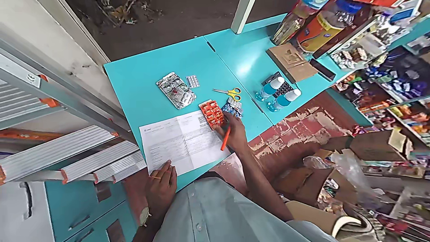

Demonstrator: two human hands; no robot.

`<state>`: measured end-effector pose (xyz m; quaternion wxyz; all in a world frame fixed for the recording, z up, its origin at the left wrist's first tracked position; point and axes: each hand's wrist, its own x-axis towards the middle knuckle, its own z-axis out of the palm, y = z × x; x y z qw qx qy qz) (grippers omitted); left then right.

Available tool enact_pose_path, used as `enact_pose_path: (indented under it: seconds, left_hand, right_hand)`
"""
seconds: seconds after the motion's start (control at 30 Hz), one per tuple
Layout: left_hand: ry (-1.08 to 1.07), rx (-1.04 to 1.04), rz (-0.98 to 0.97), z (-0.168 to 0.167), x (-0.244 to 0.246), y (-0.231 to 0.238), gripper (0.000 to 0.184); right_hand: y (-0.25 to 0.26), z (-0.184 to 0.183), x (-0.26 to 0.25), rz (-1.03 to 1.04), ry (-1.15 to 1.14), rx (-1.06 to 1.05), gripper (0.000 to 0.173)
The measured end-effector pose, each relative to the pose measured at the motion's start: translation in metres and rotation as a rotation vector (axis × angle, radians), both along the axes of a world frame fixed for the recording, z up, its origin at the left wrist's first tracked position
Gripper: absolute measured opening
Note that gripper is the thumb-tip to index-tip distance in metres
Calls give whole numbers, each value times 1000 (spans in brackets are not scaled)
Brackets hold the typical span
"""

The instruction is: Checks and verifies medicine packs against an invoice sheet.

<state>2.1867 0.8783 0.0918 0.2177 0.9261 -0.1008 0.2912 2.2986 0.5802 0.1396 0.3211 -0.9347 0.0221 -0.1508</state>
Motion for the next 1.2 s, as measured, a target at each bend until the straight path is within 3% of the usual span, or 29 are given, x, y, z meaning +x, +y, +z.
enact_pose_path:
  seconds: [0.1, 0.17, 0.23, 0.37, 0.47, 0.67, 0.73, 0.83, 0.93, 1.03, 1.1, 1.2]
  left_hand:
    - [2, -6, 3, 0, 0, -1, 22]
    - [0, -9, 5, 2, 0, -1, 22]
    - [-5, 2, 20, 4, 0, -1, 23]
    - [-25, 5, 37, 4, 1, -2, 24]
    - [-41, -4, 28, 2, 3, -1, 26]
    - [-79, 1, 39, 2, 1, -1, 26]
    - [-69, -65, 21, 14, 2, -1, 27]
    - [124, -406, -72, 50, 6, -6, 36]
    - [443, -832, -236, 81, 29, -12, 56]
    - [620, -1221, -397, 94, 54, -20, 70]
    - [611, -1358, -458, 101, 62, -23, 63]
    - [599, -1425, -523, 105, 64, -18, 49]
  right_hand:
    - [17, -2, 12, -31, 118, -188, 91]
    - [21, -3, 16, -41, 79, -103, 85]
    - [18, 2, 16, -21, 22, 201, 77]
    - [9, 22, 12, 165, 56, 1151, 58]
    - [6, 30, 8, 233, 184, 1746, 56]
    - [13, 24, 3, 455, 311, 2130, 49]
    - [19, 26, -2, 512, 409, 2164, 50]
    - [36, 30, -17, 558, 555, 2074, 55]
    - [60, 37, -31, 594, 512, 1728, 67]
    - [79, 38, -40, 699, 405, 1342, 78]
    - [86, 35, -44, 757, 337, 1229, 74]
    - [87, 29, -47, 791, 302, 1274, 66]
